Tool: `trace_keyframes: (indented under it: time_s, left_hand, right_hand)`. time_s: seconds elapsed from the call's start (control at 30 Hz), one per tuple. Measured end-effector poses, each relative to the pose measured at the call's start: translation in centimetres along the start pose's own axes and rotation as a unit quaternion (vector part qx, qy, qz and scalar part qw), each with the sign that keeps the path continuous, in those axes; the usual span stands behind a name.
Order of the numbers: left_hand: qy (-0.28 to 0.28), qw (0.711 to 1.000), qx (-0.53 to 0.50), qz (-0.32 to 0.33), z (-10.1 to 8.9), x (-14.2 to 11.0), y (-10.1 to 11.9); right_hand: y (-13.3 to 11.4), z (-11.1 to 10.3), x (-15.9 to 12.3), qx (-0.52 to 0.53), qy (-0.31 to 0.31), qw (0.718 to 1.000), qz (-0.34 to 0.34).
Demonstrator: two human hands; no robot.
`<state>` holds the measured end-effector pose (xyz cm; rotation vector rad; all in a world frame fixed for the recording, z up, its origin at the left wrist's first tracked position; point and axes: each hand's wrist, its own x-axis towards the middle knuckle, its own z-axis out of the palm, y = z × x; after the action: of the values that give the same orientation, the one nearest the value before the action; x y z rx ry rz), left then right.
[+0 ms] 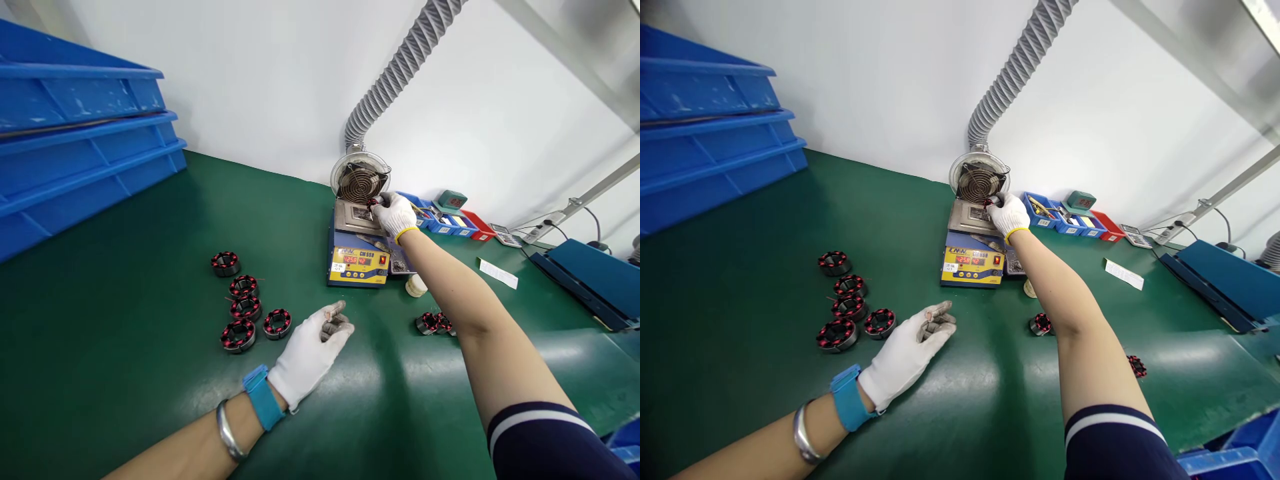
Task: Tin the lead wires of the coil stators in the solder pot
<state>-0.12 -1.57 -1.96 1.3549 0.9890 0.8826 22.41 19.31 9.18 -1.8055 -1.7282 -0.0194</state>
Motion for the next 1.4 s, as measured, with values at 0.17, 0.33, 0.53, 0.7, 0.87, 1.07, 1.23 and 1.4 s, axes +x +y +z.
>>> trace_keyframes:
  time_s: [0.17,0.33,0.53,0.7,0.87,1.07,1.23,1.4]
  left_hand:
    - [-0.002,1.000,0.002,0.002,0.0,0.0,0.0]
    - [-0.003,1.000,0.007,-0.001,-0.1,0.0,0.0]
    - [-0.002,1.000,0.006,0.012,0.0,0.0,-0.1]
    - [0.006,1.000,-0.001,0.014,-0.1,0.0,-0.1]
    - [0.006,1.000,-0.002,0.018,0.0,0.0,0.1]
    - [0.005,1.000,-0.003,0.020,0.0,-0.1,0.2]
    - [0.001,1.000,0.007,0.016,0.0,-0.1,0.3]
    - [-0.004,0.998,0.053,0.040,-0.1,-0.5,0.4]
  right_hand:
    - [-0.2,-0.4,0.0,0.006,-0.008,1.000,-0.004]
    - [-0.5,-1.6,0.5,0.000,0.014,0.999,-0.029]
    - [-2.1,-3.4,-0.6,-0.190,0.035,0.974,-0.115]
    - [-3.9,-4.0,-1.7,-0.359,-0.011,0.905,-0.230]
    - [-4.4,-3.1,-1.3,-0.395,-0.037,0.881,-0.257]
    - [-4.3,-1.9,-1.1,-0.433,-0.052,0.860,-0.265]
    - [-4.6,-1.9,-1.1,-0.423,-0.057,0.863,-0.269]
    - [-4.6,-4.6,-1.7,-0.378,-0.012,0.892,-0.248]
